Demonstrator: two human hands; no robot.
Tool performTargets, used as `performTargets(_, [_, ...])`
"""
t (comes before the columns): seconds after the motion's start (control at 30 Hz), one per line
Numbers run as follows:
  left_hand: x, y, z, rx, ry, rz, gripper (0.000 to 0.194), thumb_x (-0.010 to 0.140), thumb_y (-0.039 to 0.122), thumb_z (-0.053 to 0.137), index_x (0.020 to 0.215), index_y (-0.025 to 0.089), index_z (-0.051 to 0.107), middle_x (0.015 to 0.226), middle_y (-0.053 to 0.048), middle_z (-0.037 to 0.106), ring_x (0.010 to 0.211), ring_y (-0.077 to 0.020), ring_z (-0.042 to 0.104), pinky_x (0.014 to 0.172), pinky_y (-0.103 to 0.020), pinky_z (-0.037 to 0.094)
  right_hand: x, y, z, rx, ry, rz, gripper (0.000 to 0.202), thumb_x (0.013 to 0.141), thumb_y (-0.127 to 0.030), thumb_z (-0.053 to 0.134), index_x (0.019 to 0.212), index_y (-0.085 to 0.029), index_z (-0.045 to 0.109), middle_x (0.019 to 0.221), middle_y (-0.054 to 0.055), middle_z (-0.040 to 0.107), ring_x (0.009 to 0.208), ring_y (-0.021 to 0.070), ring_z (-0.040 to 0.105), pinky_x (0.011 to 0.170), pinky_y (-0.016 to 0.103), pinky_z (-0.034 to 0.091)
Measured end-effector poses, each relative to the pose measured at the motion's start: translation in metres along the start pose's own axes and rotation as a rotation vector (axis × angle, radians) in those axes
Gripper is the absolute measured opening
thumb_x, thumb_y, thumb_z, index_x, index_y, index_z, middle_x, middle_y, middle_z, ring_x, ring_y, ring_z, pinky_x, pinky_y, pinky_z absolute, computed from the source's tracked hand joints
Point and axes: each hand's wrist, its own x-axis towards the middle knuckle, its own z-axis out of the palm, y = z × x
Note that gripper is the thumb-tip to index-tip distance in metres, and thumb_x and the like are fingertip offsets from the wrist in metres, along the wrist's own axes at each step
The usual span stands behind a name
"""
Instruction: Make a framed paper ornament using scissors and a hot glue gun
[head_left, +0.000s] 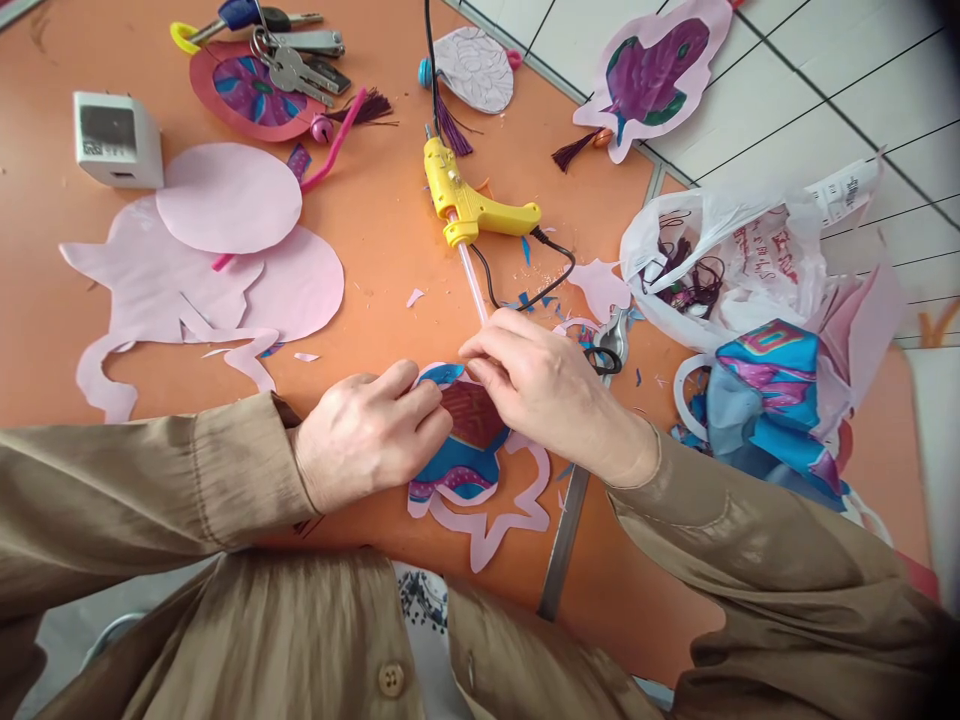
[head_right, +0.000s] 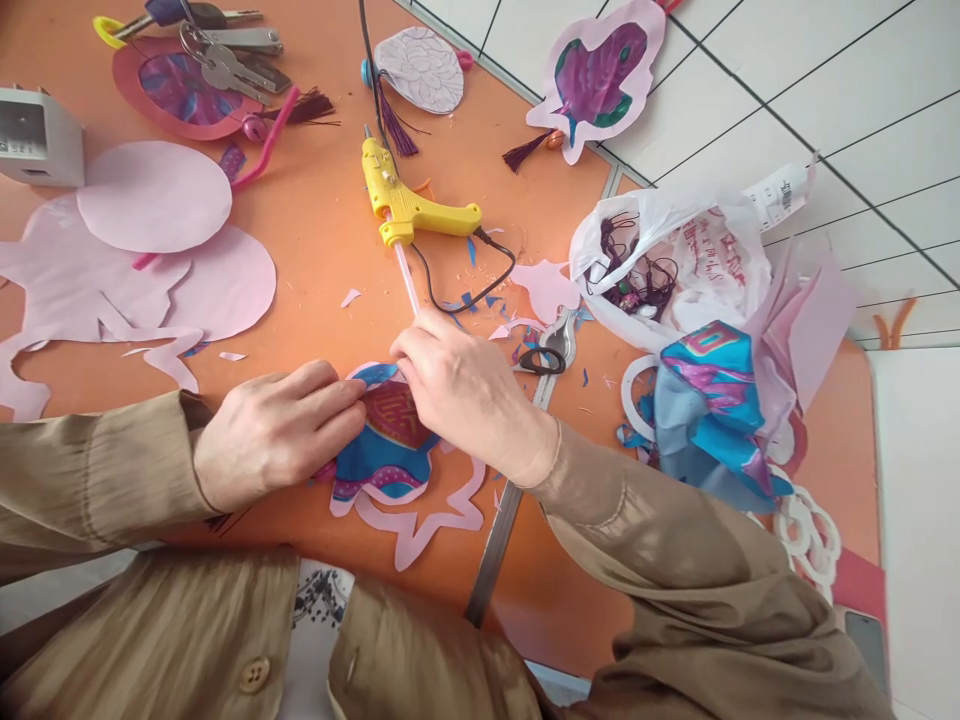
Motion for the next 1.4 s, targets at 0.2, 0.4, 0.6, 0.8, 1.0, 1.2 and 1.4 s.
performTargets(0.2, [0.003,-0.005,-0.007,-0.014,-0.015,0.117,0.023,0.091,0.007,0.049,0.074,0.016,0.060,0.077,-0.005,0.069,0.068,-0.0175,0.053,0.045,-0.026,0.035,0.003,-0.003,0.001,-0.051,-0.057,0.040,0.011,0.091,-0.017,0.054,0.084,-0.015,0.063,0.088,0.006,0.062,0.073,0.0161,0.055,0.057,0.029,0.031])
performTargets(0.4, [0.002,-0.005,-0.009,-0.022,-0.042,0.116,0.025,0.092,0.006,0.046,0.072,0.016,0.059,0.077,-0.006,0.068,0.069,-0.0173,0.052,0.045,-0.026,0.035,0.002,-0.004,0.006,-0.083,-0.056,-0.011,0.018,0.093,-0.018,0.047,0.080,-0.015,0.060,0.083,0.006,0.059,0.067,0.0148,0.052,0.054,0.028,0.028])
performTargets(0.6, [0.002,-0.005,-0.008,-0.031,-0.031,0.097,0.027,0.092,0.006,0.046,0.070,0.016,0.058,0.078,-0.006,0.069,0.068,-0.0171,0.054,0.046,-0.027,0.036,-0.005,-0.009,0.004,-0.129,-0.007,-0.049,0.027,0.097,-0.021,0.040,0.078,-0.016,0.057,0.078,0.005,0.058,0.064,0.0140,0.052,0.053,0.028,0.028])
performTargets(0.8, [0.004,-0.006,-0.007,-0.075,0.027,0.114,0.029,0.094,0.005,0.045,0.071,0.015,0.061,0.082,-0.007,0.073,0.074,-0.0176,0.062,0.061,-0.028,0.049,-0.008,-0.010,0.005,0.023,0.029,-0.031,0.019,0.093,-0.016,0.047,0.076,-0.017,0.054,0.074,0.004,0.059,0.066,0.0143,0.054,0.058,0.027,0.036])
performTargets(1.0, [0.004,-0.005,-0.008,-0.050,-0.004,0.107,0.028,0.094,0.005,0.045,0.074,0.015,0.062,0.080,-0.006,0.072,0.073,-0.0173,0.065,0.059,-0.028,0.050,-0.004,-0.010,0.001,0.241,0.020,0.088,0.016,0.083,-0.009,0.055,0.070,-0.018,0.053,0.065,-0.001,0.057,0.056,0.0107,0.050,0.056,0.026,0.037])
performTargets(1.2, [0.002,-0.005,-0.008,-0.042,0.021,0.103,0.026,0.093,0.004,0.047,0.075,0.014,0.064,0.079,-0.006,0.072,0.079,-0.0193,0.068,0.057,-0.027,0.052,0.001,-0.009,-0.003,0.279,-0.033,0.208,0.015,0.082,-0.011,0.056,0.069,-0.018,0.056,0.061,-0.002,0.059,0.055,0.0106,0.051,0.056,0.027,0.035])
performTargets(1.4, [0.001,-0.004,-0.008,-0.041,0.016,0.108,0.024,0.092,0.004,0.048,0.076,0.013,0.064,0.081,-0.006,0.073,0.080,-0.0194,0.069,0.056,-0.027,0.052,0.003,-0.013,-0.009,0.336,-0.080,0.251,0.019,0.083,-0.016,0.058,0.065,-0.018,0.055,0.060,-0.002,0.058,0.056,0.0103,0.050,0.057,0.027,0.034])
